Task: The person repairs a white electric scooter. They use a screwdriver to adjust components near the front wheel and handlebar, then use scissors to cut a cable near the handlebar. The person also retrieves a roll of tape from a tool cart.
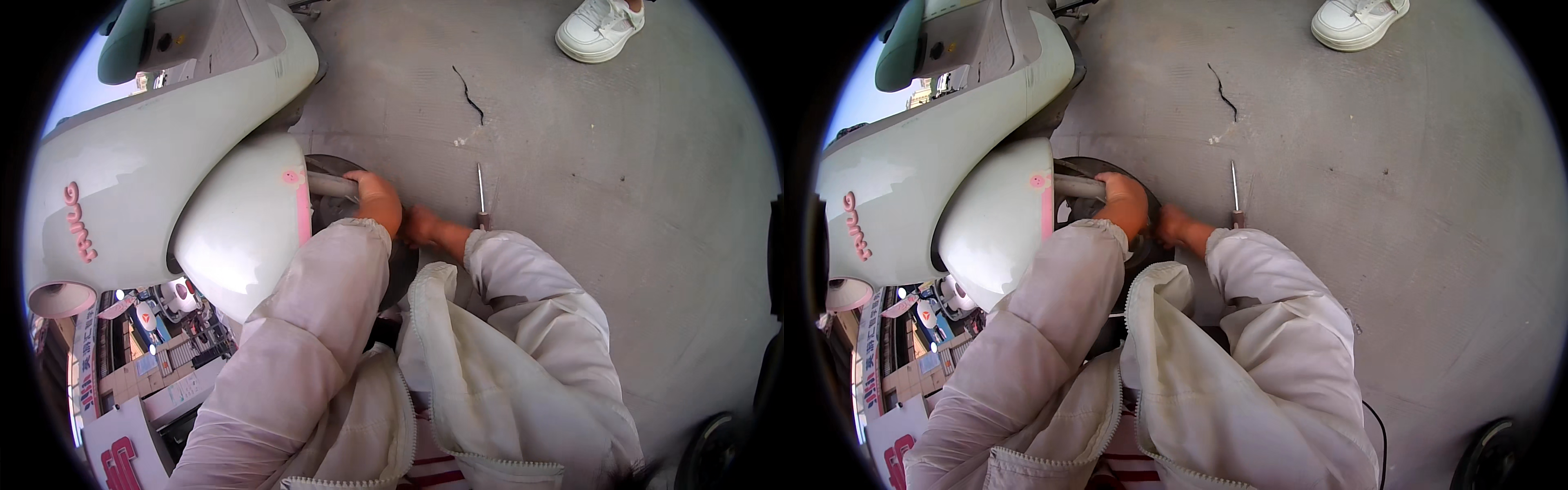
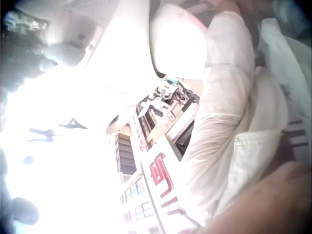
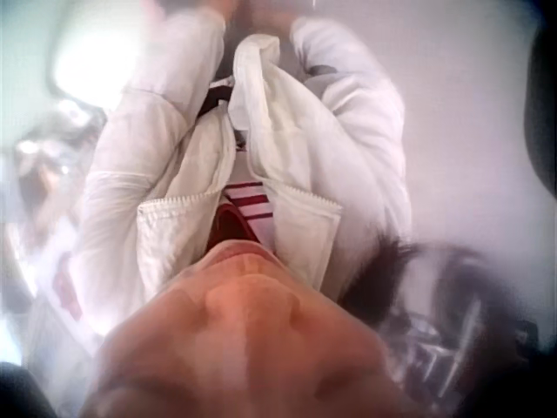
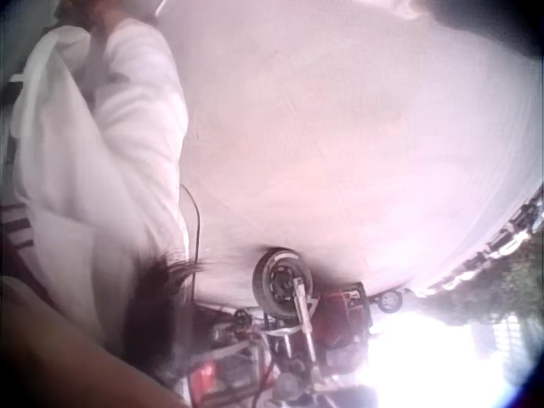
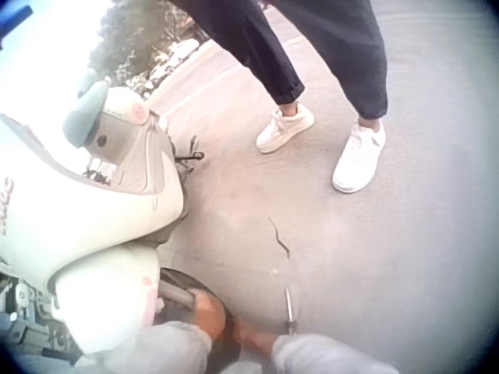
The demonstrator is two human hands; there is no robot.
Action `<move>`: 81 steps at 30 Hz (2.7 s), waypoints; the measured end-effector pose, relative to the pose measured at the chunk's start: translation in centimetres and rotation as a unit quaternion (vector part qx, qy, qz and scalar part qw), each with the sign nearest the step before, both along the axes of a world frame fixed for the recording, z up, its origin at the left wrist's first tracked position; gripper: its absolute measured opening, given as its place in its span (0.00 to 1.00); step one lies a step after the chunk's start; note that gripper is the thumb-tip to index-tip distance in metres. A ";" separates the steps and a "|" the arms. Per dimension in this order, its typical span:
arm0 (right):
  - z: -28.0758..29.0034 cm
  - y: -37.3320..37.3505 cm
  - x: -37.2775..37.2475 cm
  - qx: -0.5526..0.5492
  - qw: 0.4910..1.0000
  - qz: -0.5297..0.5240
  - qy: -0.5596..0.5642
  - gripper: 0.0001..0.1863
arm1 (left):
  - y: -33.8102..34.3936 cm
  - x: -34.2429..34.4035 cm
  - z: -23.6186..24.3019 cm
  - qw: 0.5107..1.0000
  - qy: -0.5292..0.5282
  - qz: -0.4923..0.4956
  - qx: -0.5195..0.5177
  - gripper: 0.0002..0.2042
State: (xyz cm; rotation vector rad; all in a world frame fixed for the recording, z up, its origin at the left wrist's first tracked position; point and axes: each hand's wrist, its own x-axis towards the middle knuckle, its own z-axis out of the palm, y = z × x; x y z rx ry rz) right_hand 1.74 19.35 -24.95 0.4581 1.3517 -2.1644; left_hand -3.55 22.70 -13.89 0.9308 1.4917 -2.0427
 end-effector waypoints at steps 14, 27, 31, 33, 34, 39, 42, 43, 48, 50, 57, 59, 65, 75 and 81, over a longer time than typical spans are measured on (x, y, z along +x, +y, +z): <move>-0.4 -3.0 1.0 0.278 0.939 -0.158 0.129 0.15 | 0.5 -0.5 0.0 0.995 -0.055 0.065 -0.043 0.28; -0.6 -3.9 4.4 0.101 0.924 -0.366 0.049 0.11 | 0.8 -0.8 -0.5 0.993 -0.068 0.088 -0.028 0.22; -0.3 -3.8 5.2 0.129 0.926 -0.330 0.133 0.14 | -0.6 -2.9 -2.9 0.992 -0.058 0.099 -0.052 0.22; 1.4 -4.0 6.5 -0.039 0.958 -0.279 0.052 0.17 | -3.6 -2.4 -1.9 0.989 -0.037 0.131 -0.061 0.21; 0.3 -4.3 6.0 0.034 0.945 -0.316 0.082 0.18 | -2.3 -2.4 -2.1 0.992 -0.048 0.102 -0.055 0.24; 0.6 -4.1 5.8 0.010 0.934 -0.348 0.073 0.20 | -1.0 -2.7 -2.5 0.991 -0.077 0.080 -0.076 0.30; -2.4 -6.1 4.8 0.040 0.921 -0.383 0.060 0.21 | -1.0 -2.1 -2.3 0.993 -0.061 0.088 -0.045 0.20; -2.4 -6.7 5.2 0.112 0.912 -0.384 0.094 0.21 | -1.0 -1.9 -2.1 0.994 -0.068 0.085 -0.031 0.20; -0.4 -3.8 6.5 0.078 0.934 -0.339 0.080 0.19 | -0.9 -1.7 -1.8 0.993 -0.084 0.077 -0.017 0.20; 0.5 -5.1 6.1 0.186 0.924 -0.326 0.076 0.18 | -1.1 -2.1 -2.1 0.992 -0.082 0.092 -0.016 0.21; 1.7 -3.6 6.1 0.192 0.926 -0.320 0.053 0.16 | -1.5 -2.2 -2.8 0.995 -0.051 0.078 -0.041 0.21; 1.8 -4.4 6.4 0.198 0.924 -0.309 0.109 0.16 | -0.7 -1.7 -2.0 0.993 -0.067 0.091 -0.016 0.21; 1.3 -4.5 6.2 0.203 0.936 -0.281 0.066 0.17 | -0.2 -1.4 -1.0 0.992 -0.092 0.076 -0.035 0.24; 1.2 -5.6 6.6 0.234 0.913 -0.302 0.140 0.18 | -1.7 -3.2 -3.2 0.991 -0.080 0.107 -0.023 0.22; 1.1 -4.9 6.1 0.297 0.904 -0.290 0.105 0.19 | -1.3 -2.7 -3.2 0.994 -0.064 0.082 -0.041 0.30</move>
